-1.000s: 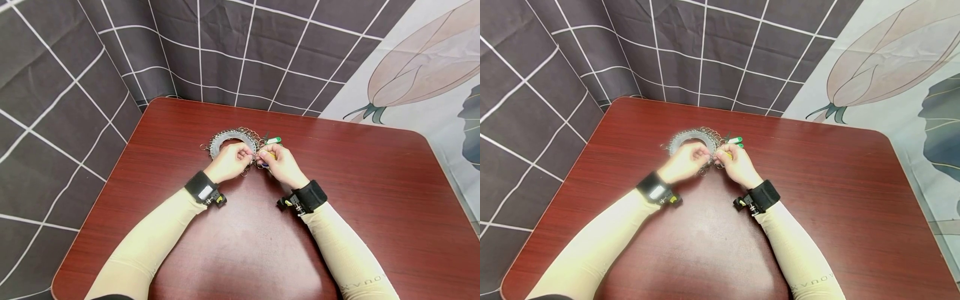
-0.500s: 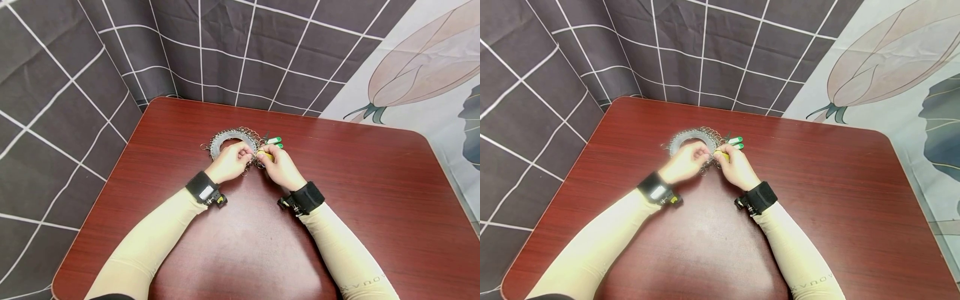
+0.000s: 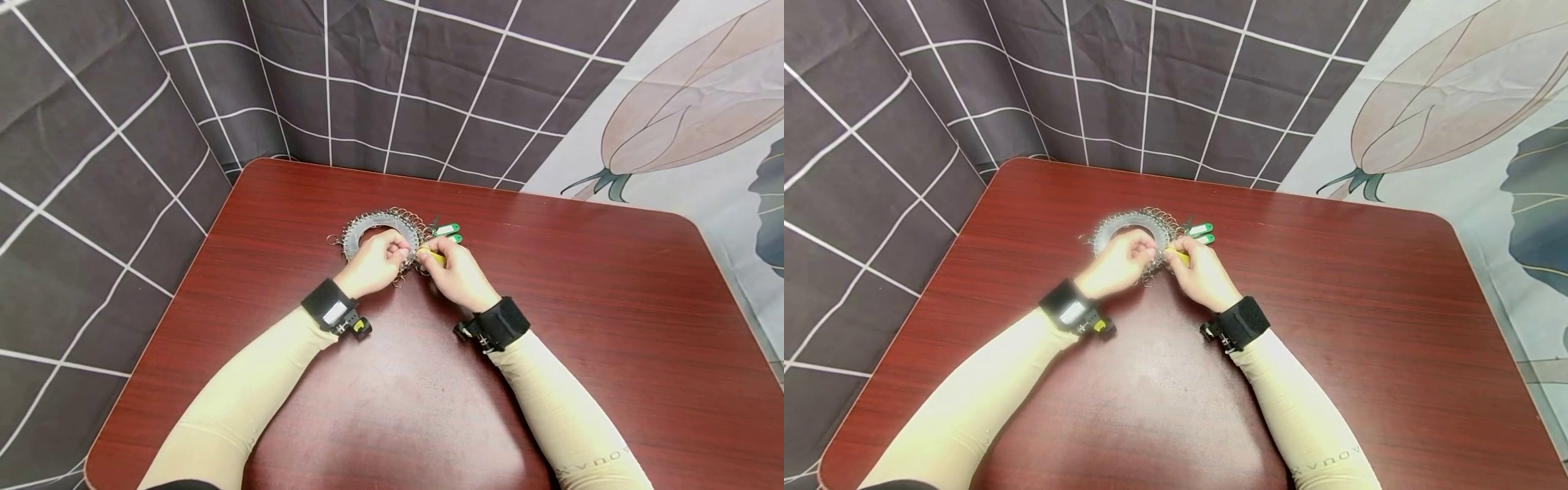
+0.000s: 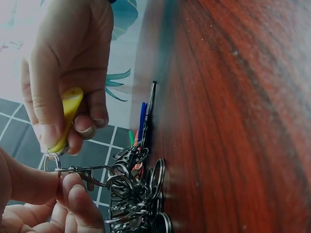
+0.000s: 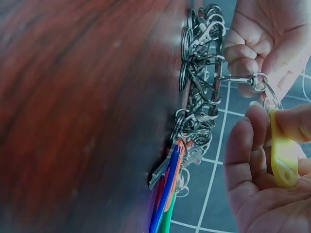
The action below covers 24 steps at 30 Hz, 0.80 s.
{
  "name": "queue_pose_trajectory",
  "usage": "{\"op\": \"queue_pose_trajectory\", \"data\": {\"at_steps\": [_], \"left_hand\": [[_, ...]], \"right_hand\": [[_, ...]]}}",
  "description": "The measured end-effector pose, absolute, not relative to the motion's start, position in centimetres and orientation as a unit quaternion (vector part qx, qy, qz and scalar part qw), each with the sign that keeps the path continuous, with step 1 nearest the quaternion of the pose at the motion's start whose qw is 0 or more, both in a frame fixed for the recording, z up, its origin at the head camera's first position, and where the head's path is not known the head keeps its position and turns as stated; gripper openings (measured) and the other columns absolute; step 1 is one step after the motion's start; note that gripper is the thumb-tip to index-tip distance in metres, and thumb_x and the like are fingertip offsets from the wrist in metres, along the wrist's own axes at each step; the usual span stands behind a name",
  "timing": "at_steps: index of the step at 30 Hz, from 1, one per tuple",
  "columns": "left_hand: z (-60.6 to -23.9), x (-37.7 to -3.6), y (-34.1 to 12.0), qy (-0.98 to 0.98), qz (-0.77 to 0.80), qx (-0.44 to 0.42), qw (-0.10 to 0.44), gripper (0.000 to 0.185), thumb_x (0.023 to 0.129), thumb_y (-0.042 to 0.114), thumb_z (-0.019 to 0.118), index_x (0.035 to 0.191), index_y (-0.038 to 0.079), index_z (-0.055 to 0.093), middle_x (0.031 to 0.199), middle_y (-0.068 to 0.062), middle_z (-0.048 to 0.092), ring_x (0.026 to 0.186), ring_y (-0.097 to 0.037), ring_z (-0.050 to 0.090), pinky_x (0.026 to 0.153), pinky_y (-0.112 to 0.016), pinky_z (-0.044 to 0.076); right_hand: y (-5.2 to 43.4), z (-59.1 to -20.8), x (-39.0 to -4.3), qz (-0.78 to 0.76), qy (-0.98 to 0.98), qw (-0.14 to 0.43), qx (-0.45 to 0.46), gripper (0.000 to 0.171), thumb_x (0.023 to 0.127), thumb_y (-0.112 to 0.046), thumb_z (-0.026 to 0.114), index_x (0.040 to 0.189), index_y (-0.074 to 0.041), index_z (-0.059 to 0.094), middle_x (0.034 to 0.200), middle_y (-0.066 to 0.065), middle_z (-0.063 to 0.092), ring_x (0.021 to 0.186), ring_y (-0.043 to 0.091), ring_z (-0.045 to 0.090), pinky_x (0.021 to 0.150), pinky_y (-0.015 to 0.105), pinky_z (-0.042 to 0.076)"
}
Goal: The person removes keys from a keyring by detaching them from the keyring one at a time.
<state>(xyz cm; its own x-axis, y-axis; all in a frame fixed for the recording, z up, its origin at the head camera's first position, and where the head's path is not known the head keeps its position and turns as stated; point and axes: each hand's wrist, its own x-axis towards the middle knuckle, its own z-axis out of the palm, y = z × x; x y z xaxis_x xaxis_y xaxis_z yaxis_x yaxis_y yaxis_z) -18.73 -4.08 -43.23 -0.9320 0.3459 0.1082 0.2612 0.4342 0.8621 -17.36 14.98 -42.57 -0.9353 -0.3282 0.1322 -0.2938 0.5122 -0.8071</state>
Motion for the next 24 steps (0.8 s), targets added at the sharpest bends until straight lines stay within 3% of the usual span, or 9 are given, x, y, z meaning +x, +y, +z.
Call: {"op": "queue_pose_trajectory", "data": {"at_steps": [4, 14, 24], "left_hand": [[-43.20, -18.73, -4.08, 0.846, 0.500, 0.179, 0.044, 0.005, 0.093, 0.006, 0.057, 0.095, 0.007, 0.061, 0.081, -0.003, 0.060, 0.073, -0.014, 0.060, 0.069, -0.027, 0.049], [-43.39, -18.96, -4.01, 0.829, 0.522, 0.199, 0.021, 0.005, 0.093, 0.003, 0.060, 0.094, 0.005, 0.064, 0.082, -0.003, 0.063, 0.075, -0.013, 0.063, 0.071, -0.025, 0.052], [-43.24, -18.81, -3.93, 0.788, 0.586, 0.183, 0.035, 0.006, 0.092, 0.000, 0.061, 0.096, 0.000, 0.066, 0.085, -0.007, 0.066, 0.077, -0.016, 0.065, 0.073, -0.027, 0.054]], "right_hand": [[14.99, -42.54, -17.33, -0.451, 0.874, 0.021, -0.181, 0.009, 0.097, -0.018, 0.058, 0.097, -0.009, 0.061, 0.061, 0.006, 0.057, 0.045, 0.016, 0.055, 0.047, 0.028, 0.045], [15.22, -42.32, -17.28, -0.474, 0.863, 0.029, -0.173, 0.012, 0.097, -0.016, 0.057, 0.099, -0.005, 0.063, 0.065, 0.018, 0.060, 0.046, 0.031, 0.059, 0.044, 0.028, 0.046], [15.36, -42.31, -17.45, -0.461, 0.871, 0.013, -0.168, 0.011, 0.096, -0.015, 0.058, 0.099, -0.007, 0.065, 0.065, 0.011, 0.061, 0.045, 0.018, 0.056, 0.050, 0.025, 0.044]]}}
